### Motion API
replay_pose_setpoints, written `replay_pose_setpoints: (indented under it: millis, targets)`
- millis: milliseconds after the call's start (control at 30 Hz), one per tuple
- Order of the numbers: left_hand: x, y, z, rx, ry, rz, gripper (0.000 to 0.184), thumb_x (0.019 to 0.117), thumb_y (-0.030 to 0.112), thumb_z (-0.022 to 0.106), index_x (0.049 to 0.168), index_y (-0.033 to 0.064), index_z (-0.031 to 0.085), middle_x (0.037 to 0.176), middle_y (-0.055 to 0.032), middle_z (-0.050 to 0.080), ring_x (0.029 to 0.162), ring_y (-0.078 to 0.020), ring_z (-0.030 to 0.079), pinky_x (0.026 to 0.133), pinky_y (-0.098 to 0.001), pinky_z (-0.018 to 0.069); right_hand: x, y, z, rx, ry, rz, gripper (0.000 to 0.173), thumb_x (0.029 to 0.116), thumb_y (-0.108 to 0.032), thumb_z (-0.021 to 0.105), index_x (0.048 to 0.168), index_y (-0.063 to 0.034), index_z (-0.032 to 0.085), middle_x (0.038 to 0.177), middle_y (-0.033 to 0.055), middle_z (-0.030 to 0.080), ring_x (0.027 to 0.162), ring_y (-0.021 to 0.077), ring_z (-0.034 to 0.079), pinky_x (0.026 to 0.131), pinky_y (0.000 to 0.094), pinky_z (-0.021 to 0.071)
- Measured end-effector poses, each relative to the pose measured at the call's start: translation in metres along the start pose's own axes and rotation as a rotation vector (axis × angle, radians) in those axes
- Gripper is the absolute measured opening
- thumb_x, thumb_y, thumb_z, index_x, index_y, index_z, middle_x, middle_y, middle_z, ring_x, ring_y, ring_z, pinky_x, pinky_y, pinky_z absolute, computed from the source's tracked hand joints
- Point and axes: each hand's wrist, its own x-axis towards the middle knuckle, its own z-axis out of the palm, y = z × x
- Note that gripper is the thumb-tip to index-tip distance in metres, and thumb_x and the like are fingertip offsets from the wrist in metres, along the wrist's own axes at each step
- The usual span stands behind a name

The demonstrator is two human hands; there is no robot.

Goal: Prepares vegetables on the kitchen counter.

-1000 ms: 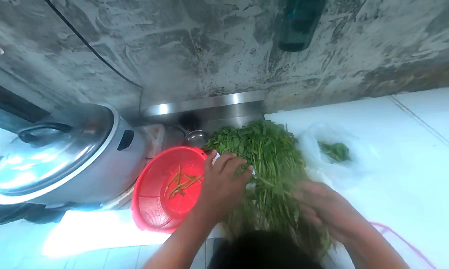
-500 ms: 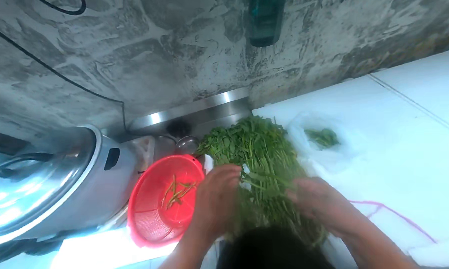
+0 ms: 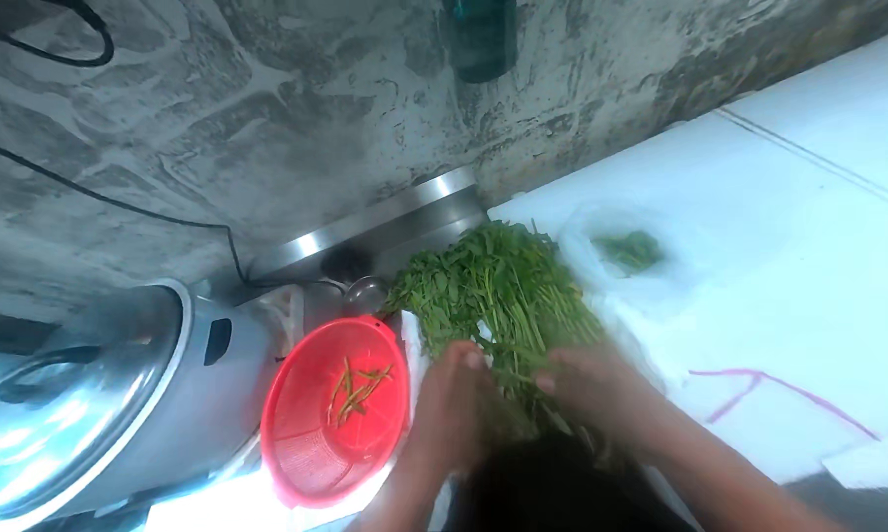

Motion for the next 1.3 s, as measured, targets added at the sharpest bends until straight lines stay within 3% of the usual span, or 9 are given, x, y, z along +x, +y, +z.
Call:
replay_pose_setpoints:
  millis: [167,333,433,633,833,933,1133,1200,1300]
  targets:
    - [0.011,-0.002,-0.012,-0.422,0.205,0.028,0.020,0.1076,0.031,0.045,0.103,0.0187,0.059,0.071,0.0062,0.052,0.061,-0.0054,0.053,0.059,-0.0237,0.0497,-0.002,-0.002,-0.005,0.306,-0.037,0.068,0.014,0.0948,-0.030,0.071,0.094,-0.0153,0.069,0.064,-0.0073,0.054,0.049,-0.0003,0.044,0.045,0.0162,0.0378]
    - [0.004,0.013,-0.015,0.097,0.068,0.352,0.020,0.1030,0.031,0.061,0.108,0.0123,0.067,0.078,0.0048,0.064,0.061,0.0007,0.057,0.056,-0.0162,0.0516,0.001,-0.006,-0.011,0.435,-0.092,0.134,0.011,0.0937,-0.028,0.068,0.091,-0.0174,0.068,0.061,-0.0087,0.050,0.047,-0.0013,0.043,0.044,0.0147,0.0389]
    - [0.007,0.021,-0.004,0.527,-0.002,0.646,0.024,0.1024,0.030,0.062,0.113,0.0111,0.073,0.079,-0.0035,0.068,0.065,-0.0104,0.062,0.060,-0.0265,0.0536,0.004,-0.010,-0.008,0.429,-0.115,0.139,0.009,0.0946,-0.025,0.067,0.091,-0.0166,0.067,0.061,-0.0088,0.049,0.047,-0.0015,0.043,0.043,0.0138,0.0374]
    - [0.023,0.012,-0.007,0.846,-0.070,0.660,0.019,0.1022,0.022,0.059,0.105,0.0143,0.076,0.083,-0.0011,0.072,0.071,-0.0143,0.070,0.060,-0.0329,0.0587,0.009,-0.014,-0.010,0.312,-0.027,0.220,0.018,0.0966,-0.027,0.064,0.101,-0.0098,0.068,0.068,-0.0017,0.058,0.053,0.0057,0.054,0.049,0.0198,0.0483]
    - [0.025,0.003,-0.006,0.892,-0.175,0.672,0.020,0.1014,0.021,0.058,0.107,0.0153,0.076,0.080,-0.0021,0.068,0.069,-0.0170,0.068,0.057,-0.0346,0.0564,0.010,-0.010,-0.014,0.255,0.003,0.226,0.009,0.0959,-0.020,0.067,0.094,-0.0112,0.067,0.065,-0.0030,0.054,0.050,0.0046,0.049,0.046,0.0185,0.0430]
    - [0.025,0.005,0.000,0.708,-0.190,0.454,0.024,0.1028,0.023,0.053,0.100,0.0117,0.074,0.083,-0.0013,0.072,0.072,-0.0130,0.070,0.062,-0.0345,0.0589,0.012,-0.009,-0.011,0.276,0.013,0.198,0.007,0.0957,-0.017,0.066,0.098,-0.0103,0.065,0.066,-0.0030,0.054,0.051,0.0046,0.050,0.047,0.0190,0.0436]
    - [0.025,0.011,0.024,-0.525,-0.009,-0.401,0.021,0.1051,0.018,0.046,0.099,0.0064,0.062,0.061,0.0044,0.048,0.051,-0.0051,0.046,0.049,-0.0225,0.0423,0.018,-0.011,-0.003,0.478,0.020,0.157,0.005,0.0966,-0.014,0.062,0.096,-0.0093,0.062,0.061,-0.0039,0.049,0.049,0.0024,0.047,0.047,0.0170,0.0422]
    - [0.031,0.008,0.018,-0.671,0.209,-0.476,0.024,0.1083,0.018,0.039,0.099,0.0075,0.059,0.061,0.0029,0.051,0.049,-0.0064,0.049,0.046,-0.0228,0.0446,0.016,-0.007,-0.006,0.561,0.036,0.168,0.004,0.0961,-0.015,0.062,0.096,-0.0106,0.061,0.060,-0.0043,0.047,0.047,0.0022,0.046,0.045,0.0172,0.0430]
    - [0.033,-0.009,-0.008,-0.664,0.236,-0.210,0.029,0.1090,0.026,0.036,0.101,0.0136,0.060,0.081,0.0005,0.061,0.058,-0.0061,0.054,0.050,-0.0204,0.0465,0.012,-0.004,-0.015,0.619,0.049,0.179,0.006,0.0971,-0.016,0.061,0.098,-0.0102,0.062,0.060,-0.0031,0.048,0.046,0.0033,0.047,0.045,0.0183,0.0450]
